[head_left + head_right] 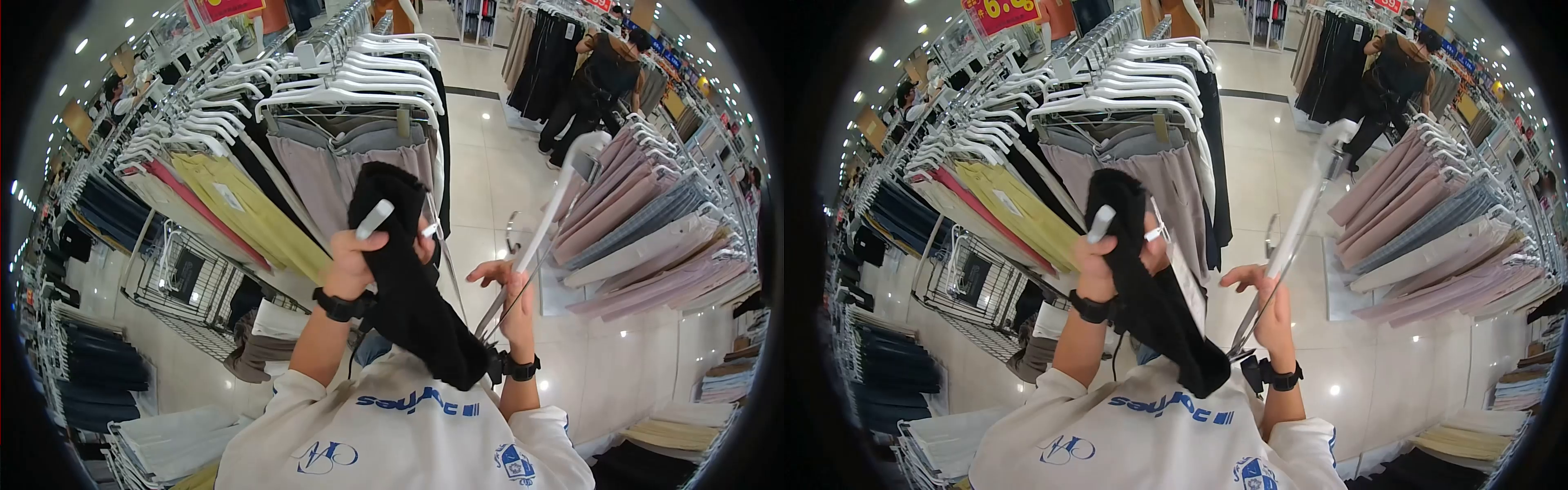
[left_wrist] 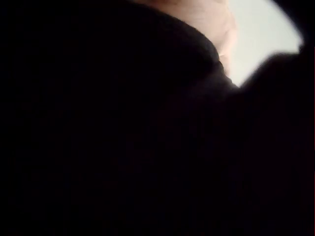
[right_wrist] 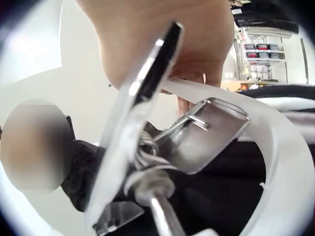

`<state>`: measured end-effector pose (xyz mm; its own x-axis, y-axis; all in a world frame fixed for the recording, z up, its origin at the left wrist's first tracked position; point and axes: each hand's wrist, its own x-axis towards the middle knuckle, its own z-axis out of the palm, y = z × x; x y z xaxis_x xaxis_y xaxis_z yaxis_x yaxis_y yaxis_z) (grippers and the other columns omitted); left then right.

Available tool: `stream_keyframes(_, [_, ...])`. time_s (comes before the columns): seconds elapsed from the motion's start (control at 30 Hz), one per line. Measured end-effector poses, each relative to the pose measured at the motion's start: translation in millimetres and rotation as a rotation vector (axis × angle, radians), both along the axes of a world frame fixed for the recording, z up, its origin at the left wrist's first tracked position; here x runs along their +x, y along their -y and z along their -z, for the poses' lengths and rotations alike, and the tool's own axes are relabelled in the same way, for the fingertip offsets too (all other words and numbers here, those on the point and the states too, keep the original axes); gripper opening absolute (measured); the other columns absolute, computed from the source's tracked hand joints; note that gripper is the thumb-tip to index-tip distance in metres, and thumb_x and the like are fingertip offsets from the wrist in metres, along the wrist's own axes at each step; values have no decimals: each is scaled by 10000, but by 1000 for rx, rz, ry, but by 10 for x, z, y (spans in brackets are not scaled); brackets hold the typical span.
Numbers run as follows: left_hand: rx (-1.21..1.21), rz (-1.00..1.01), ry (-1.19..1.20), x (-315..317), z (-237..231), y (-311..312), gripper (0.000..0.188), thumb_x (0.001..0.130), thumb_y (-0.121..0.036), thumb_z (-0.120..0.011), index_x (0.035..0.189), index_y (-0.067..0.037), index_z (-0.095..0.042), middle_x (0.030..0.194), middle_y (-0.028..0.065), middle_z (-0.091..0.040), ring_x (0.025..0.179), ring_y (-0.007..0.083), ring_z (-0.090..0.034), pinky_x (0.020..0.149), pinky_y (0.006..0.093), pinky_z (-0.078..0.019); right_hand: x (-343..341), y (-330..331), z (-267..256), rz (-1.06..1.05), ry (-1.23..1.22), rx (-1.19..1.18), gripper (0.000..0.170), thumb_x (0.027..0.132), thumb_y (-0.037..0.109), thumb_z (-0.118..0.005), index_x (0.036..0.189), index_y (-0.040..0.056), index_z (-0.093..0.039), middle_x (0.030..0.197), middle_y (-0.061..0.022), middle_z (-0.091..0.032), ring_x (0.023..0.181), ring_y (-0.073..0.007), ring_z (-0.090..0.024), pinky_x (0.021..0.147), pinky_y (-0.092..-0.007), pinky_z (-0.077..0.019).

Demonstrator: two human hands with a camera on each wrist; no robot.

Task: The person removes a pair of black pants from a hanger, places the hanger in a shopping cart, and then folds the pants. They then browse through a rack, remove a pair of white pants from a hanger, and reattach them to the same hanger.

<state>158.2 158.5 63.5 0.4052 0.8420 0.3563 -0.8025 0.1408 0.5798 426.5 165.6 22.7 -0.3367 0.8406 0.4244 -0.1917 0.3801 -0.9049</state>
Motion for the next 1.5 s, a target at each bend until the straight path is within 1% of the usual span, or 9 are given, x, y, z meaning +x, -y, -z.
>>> stream_keyframes(0.1, [-114, -4, 59, 319, 110, -80, 608, 787, -279, -642, 1250, 92, -510, 1028, 211, -640, 971, 307, -636, 868, 388, -508, -140, 214, -178, -162, -58, -131, 634, 1034, 543, -340, 1035, -41, -586, 942, -146, -668, 864, -197, -633, 773, -333, -474])
stream_keyframes(0.2, [-108, 162, 233, 737, 181, -121, 581, 833, -326, -562, 1269, 55, -514, 1015, 176, -640, 948, 270, -617, 849, 354, -495, -319, 403, -135, 120, -94, -166, 525, 1047, 460, -388, 1184, -34, -498, 982, -124, -624, 741, -182, -616, 724, -293, -484])
stream_keyframes(0.33, [-521, 173, 189, 954, 334, 87, 572, 929, -459, -446, 1290, -27, -547, 1000, 146, -654, 840, 251, -632, 759, 345, -510, -216, 298, -103, 41, -66, -99, 528, 1052, 447, -375, 1263, -32, -448, 990, -113, -625, 714, -144, -608, 628, -236, -469])
stream_keyframes(0.47, [-395, 316, 319, 1054, 636, 91, 610, 963, -518, -405, 1311, -37, -543, 1039, 143, -658, 854, 259, -639, 780, 349, -521, -221, 298, -187, 96, -49, -115, 560, 1053, 452, -361, 1322, -34, -427, 1162, -129, -598, 617, -83, -573, 530, -202, -430])
stream_keyframes(0.53, [-552, 87, 167, 1089, 510, 154, 660, 1002, -510, -300, 1369, -4, -511, 1022, 165, -672, 768, 275, -634, 729, 377, -538, -197, 270, -143, 200, -22, -88, 571, 1059, 449, -340, 1352, -33, -431, 1142, -116, -613, 617, -87, -578, 508, -208, -426])
stream_keyframes(0.57, [-405, 213, 318, 1036, 669, 152, 622, 1027, -474, -297, 1408, -16, -477, 1253, 152, -620, 1007, 268, -644, 920, 386, -520, -212, 250, -124, 299, -22, -70, 567, 1065, 438, -322, 1358, -30, -450, 986, -85, -643, 581, -83, -565, 491, -212, -417])
stream_keyframes(0.83, [-700, 173, -133, 692, 827, 208, 433, 1010, -375, -520, 1252, -26, -608, 1162, 110, -688, 1017, 216, -672, 935, 338, -531, -61, 303, -124, 165, 215, -252, 469, 1074, 370, -344, 1229, -7, -575, 540, -1, -493, 423, -86, -487, 460, -240, -416])
stream_keyframes(1.33, [-773, 229, -276, 829, 644, 282, 325, 970, -294, -627, 1184, -50, -650, 1067, 21, -709, 925, 118, -662, 832, 264, -540, -269, 317, 157, 430, 222, 100, 354, 1040, 320, -473, 994, -20, -561, 646, -84, -531, 592, -129, -480, 539, -312, -389])
stream_keyframes(1.5, [-782, 164, -351, 853, 593, 306, 327, 965, -302, -637, 1181, -57, -654, 1060, 19, -705, 908, 108, -657, 814, 255, -537, -246, 281, 186, 393, 202, 0, 348, 1056, 330, -446, 1017, 3, -554, 720, 21, -478, 658, -73, -414, 583, -242, -343])
